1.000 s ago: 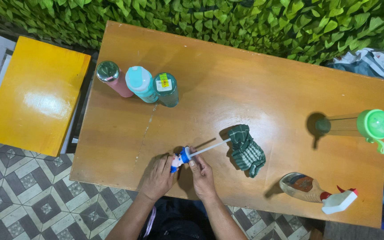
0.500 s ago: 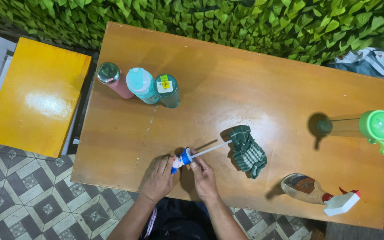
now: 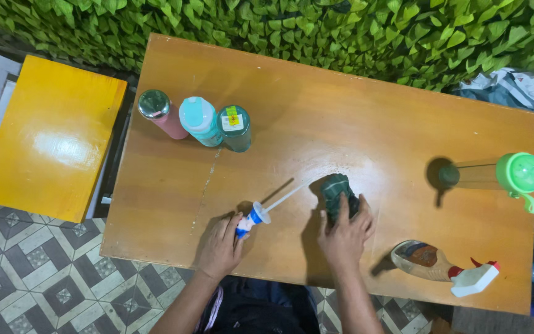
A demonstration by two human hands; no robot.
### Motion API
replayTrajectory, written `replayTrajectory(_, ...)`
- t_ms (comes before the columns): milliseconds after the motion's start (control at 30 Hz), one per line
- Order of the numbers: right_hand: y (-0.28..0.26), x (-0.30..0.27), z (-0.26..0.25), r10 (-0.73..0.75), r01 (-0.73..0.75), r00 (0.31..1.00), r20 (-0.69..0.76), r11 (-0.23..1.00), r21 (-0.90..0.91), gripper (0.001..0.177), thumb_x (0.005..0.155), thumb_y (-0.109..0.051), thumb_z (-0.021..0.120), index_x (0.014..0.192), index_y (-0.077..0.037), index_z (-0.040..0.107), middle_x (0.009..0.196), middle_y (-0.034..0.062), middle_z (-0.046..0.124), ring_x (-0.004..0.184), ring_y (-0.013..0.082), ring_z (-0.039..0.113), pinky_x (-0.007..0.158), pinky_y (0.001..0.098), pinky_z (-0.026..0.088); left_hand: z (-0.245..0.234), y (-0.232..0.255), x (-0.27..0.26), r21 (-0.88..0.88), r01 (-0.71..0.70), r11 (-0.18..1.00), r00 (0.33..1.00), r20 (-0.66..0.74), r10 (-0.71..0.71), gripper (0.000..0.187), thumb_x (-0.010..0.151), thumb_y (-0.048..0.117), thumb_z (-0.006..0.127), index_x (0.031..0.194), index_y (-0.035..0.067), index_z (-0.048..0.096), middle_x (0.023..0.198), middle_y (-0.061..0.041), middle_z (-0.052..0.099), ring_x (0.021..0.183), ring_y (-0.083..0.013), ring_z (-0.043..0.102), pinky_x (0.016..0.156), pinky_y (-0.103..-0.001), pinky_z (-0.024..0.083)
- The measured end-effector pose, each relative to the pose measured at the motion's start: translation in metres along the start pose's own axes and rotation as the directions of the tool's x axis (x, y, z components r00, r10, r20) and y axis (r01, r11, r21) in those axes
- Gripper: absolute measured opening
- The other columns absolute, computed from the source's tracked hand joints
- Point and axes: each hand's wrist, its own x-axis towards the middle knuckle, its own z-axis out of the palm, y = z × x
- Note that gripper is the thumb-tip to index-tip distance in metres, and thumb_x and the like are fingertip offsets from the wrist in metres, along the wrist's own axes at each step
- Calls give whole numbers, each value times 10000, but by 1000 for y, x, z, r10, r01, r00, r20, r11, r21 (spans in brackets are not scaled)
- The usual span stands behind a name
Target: The person wipes a teal plastic bottle with a green checkered cloth, then wipes a small blue figurine and its stick. The person disassembles a green-lidded tumbler, wipes the tumbler body, and places the parts on the table.
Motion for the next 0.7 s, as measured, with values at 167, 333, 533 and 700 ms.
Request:
replayTrajectory(167,6,8,-1,110,-131,977,181,986,107,524,941,-261,693,1383,-8,572,1175,211,567,1127,390,538,995,507,414,-3,8,5,96,23,995,997,65,-29,618,825,303,747,1335,30,529,1204,-203,601,1125,-391,587,972,-467,471)
replayTrajectory(333,-33,-22,-23,-26,48,998,-52,870,490,429,913,-152,696,1301,3,598,1178,183,592,1106,355,565,957,467,465,0,9,6,207,-100,973,995,15,99,621,830,299,745,1336,4,536,1192,-185,604,1098,-365,597,976,-471,476)
replayTrajectory(533,-56,13,-4,-286,204,945,159,896,394,454,851,-130,723,1302,-110,675,1077,172,582,1023,360,553,862,483,442,14,5,-2,283,-161,946,986,-2,168,625,852,296,730,1357,-15,535,1208,-198,605,1082,-369,603,963,-465,486)
replayTrajectory(700,-27,28,15,-172,117,969,180,952,282,472,838,-146,715,1307,-111,674,1064,160,575,1019,350,550,853,496,436,18,2,-4,329,-154,931,987,2,163,640,835,321,732,1339,-15,529,1222,-211,606,1093,-380,611,964,-472,487)
